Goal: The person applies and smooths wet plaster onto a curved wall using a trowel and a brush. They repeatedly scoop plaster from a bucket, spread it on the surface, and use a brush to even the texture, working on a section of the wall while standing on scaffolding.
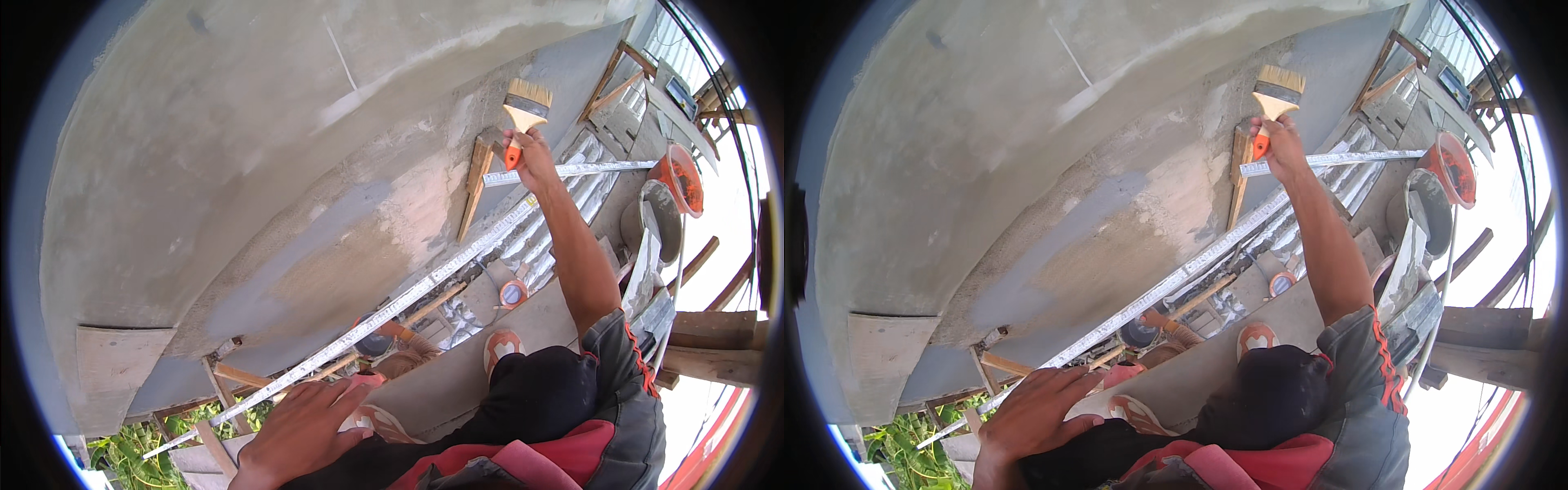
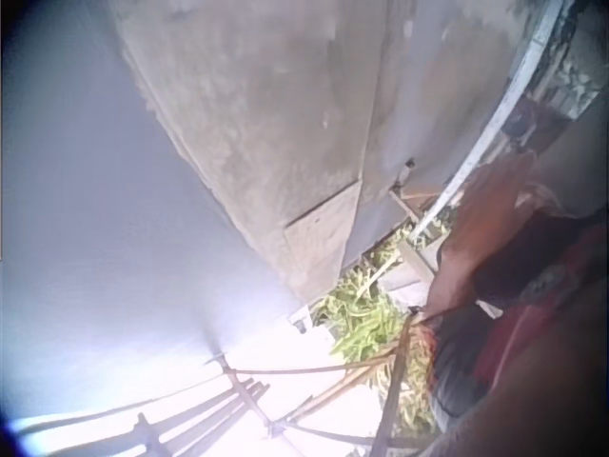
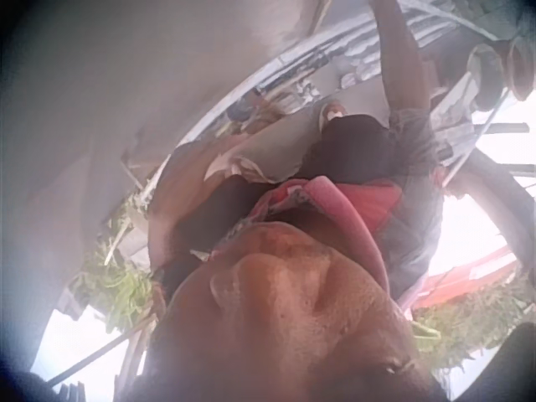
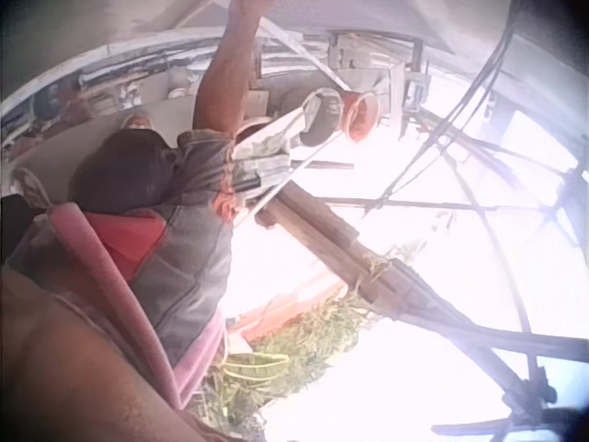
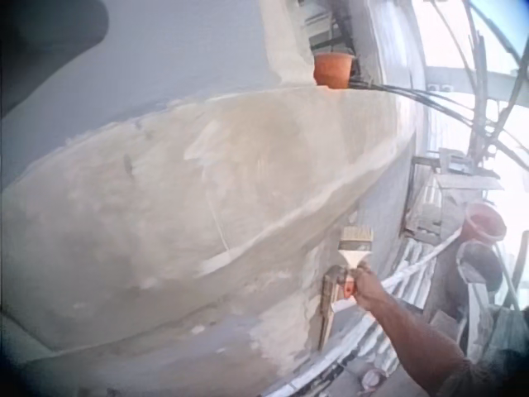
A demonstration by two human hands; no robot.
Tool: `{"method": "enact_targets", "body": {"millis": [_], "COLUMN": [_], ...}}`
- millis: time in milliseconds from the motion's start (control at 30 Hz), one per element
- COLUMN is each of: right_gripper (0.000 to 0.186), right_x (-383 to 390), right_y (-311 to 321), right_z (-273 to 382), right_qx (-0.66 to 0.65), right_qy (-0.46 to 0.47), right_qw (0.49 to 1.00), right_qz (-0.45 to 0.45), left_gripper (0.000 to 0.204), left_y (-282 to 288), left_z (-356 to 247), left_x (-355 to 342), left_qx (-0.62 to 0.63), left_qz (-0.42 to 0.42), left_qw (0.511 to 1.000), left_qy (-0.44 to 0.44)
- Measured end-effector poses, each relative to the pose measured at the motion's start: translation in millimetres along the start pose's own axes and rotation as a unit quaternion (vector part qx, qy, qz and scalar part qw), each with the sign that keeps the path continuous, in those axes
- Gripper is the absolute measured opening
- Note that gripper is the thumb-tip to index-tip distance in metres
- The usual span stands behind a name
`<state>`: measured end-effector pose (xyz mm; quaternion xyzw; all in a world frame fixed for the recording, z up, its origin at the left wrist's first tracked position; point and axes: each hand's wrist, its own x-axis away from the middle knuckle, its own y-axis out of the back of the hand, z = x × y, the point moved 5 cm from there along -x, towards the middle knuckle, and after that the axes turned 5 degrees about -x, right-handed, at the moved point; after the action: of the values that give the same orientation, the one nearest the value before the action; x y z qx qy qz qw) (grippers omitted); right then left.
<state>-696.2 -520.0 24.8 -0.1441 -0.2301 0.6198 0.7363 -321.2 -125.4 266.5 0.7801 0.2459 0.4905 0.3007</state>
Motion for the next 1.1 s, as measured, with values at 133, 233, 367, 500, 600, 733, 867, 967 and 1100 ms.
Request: {"method": "enact_targets", "body": {"millis": [133, 233, 367, 500, 600, 733, 867, 967, 1100], "right_gripper": [0.024, 0.019, 0.021, 0.03, 0.03, 0.029, 0.03, 0.031, 0.031], "right_x": [21.1, 50.1, 124.1, 148.8, 152.4, 139.3, 107.9, 82.2, 50.0], "right_y": [-62.7, -74.4, -152.8, -220.2, -258.0, -270.4, -243.4, -212.8, -176.1], "right_z": [-67.3, -112.7, -150.2, -164.4, -168.5, -158.0, -139.9, -118.9, -91.6], "right_qx": [0.03, 0.174, 0.423, 0.467, 0.452, 0.441, 0.433, 0.429, 0.438], "right_qy": [-0.016, 0.097, 0.282, 0.407, 0.428, 0.422, 0.424, 0.432, 0.414], "right_qw": [0.999, 0.977, 0.818, 0.707, 0.701, 0.727, 0.741, 0.748, 0.761], "right_qz": [0.027, 0.081, 0.269, 0.342, 0.347, 0.314, 0.289, 0.266, 0.239], "left_gripper": [0.067, 0.066, 0.064, 0.061, 0.061, 0.062, 0.064, 0.065, 0.065], "left_y": [-9.4, -11.3, -16.8, -23.7, -25.8, -24.6, -25.8, -19.8, -9.4], "left_z": [5.5, 2.8, 12.2, 11.3, 8.9, 7.3, 10.9, 9.8, 6.3], "left_x": [26.0, 31.5, 54.5, 59.6, 62.4, 62.1, 54.8, 45.8, 31.1], "left_qx": [-0.025, -0.024, -0.033, -0.033, -0.04, -0.045, -0.035, -0.041, -0.018], "left_qz": [-0.033, -0.064, -0.087, -0.094, -0.093, -0.092, -0.071, -0.074, -0.048], "left_qw": [0.999, 0.998, 0.996, 0.995, 0.995, 0.995, 0.997, 0.996, 0.998], "left_qy": [0.01, -0.005, 0.01, 0.0, 0.012, 0.017, 0.025, 0.026, 0.048]}}
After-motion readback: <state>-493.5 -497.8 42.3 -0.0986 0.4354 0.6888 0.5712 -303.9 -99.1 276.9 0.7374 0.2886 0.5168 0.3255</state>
